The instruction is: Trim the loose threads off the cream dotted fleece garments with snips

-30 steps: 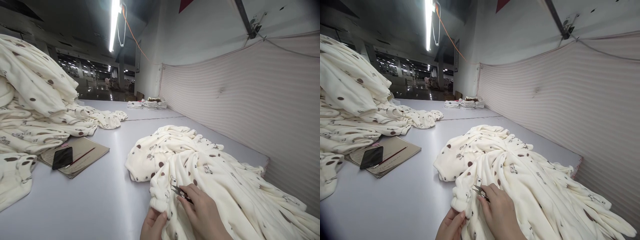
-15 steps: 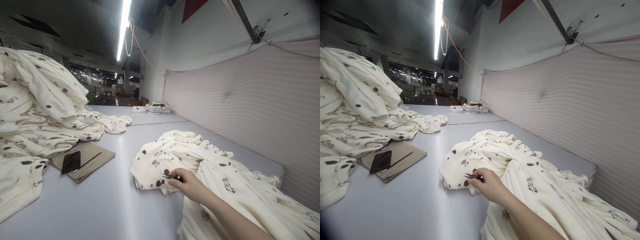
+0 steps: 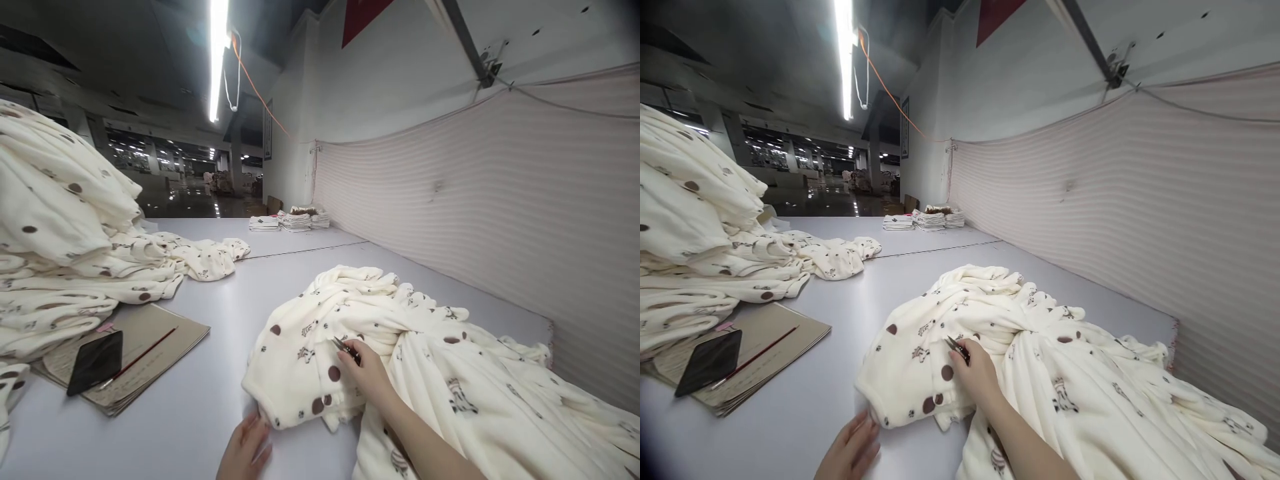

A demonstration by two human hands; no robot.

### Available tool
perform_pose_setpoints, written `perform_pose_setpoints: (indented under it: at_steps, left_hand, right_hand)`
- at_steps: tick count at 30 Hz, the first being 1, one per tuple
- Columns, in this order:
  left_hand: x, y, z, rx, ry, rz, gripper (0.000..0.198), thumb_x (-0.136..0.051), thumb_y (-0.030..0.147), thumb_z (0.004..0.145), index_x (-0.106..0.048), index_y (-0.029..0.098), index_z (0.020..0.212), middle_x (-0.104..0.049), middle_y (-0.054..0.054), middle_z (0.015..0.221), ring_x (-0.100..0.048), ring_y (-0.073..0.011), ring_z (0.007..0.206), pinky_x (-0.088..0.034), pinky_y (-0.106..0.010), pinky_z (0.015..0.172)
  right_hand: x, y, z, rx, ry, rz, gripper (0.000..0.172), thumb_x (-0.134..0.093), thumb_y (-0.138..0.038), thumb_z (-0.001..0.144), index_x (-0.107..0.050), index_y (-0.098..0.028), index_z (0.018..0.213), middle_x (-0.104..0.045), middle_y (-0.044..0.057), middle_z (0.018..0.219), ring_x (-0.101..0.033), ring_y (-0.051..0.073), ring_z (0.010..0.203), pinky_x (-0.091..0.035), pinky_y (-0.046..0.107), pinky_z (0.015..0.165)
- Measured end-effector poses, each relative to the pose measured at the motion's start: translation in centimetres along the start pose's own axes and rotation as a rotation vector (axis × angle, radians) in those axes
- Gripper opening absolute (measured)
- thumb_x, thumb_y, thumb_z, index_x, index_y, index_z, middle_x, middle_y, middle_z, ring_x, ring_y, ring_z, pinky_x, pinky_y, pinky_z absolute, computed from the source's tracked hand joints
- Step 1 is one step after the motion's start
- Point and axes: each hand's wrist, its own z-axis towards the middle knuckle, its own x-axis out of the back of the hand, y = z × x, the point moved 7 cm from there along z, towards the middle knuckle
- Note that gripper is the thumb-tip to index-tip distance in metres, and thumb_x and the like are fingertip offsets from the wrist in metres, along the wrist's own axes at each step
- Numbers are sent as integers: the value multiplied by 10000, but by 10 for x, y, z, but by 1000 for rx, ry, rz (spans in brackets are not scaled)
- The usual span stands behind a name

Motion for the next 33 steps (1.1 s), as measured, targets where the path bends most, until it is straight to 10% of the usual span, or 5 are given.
perform_pose_setpoints:
  at_steps: [5,12,22,28,33]
  left_hand:
    - [-35,13,21,-245,54,-23,477,-767,396,593,-535,222,973,-559,63,642,-561,-141,567,-436,-273,573]
    - [-103,3,-1,-562,-47,44,366,-632,417,705,-627,199,999,-665,-98,998,-595,-273,1019,-453,-341,863]
    - [-25,89,12,-707,181,382,528,-518,421,798,-409,248,1285,-390,-124,1323,-474,-303,1131,-467,-428,815]
    - [-60,127,25,-810,24,533,77,-535,301,744,-589,245,744,-546,-35,943,-534,-242,895,-440,-349,697]
    - [-76,122,15,-767,-18,523,78,-507,249,761,-560,253,818,-553,-9,873,-505,-207,736,-391,-344,694]
  right_hand:
    - [-35,-27,-15,51,-130,50,163,-509,-365,835,-574,-219,868,-613,-24,710,-571,179,670,-437,283,644]
    - [-65,-65,-21,212,-198,-95,282,-577,-242,766,-537,-240,1045,-652,-6,937,-611,181,814,-437,266,715]
    - [-54,-30,11,155,-32,-354,130,-429,-212,837,-538,-228,905,-658,26,839,-612,220,748,-386,275,619]
    - [-67,-45,-6,190,-3,-306,149,-421,-237,847,-455,-233,992,-634,-13,725,-602,185,605,-402,253,567]
    - [-80,-54,-20,278,-9,-203,171,-552,-302,788,-536,-235,945,-672,11,826,-635,192,706,-440,260,632]
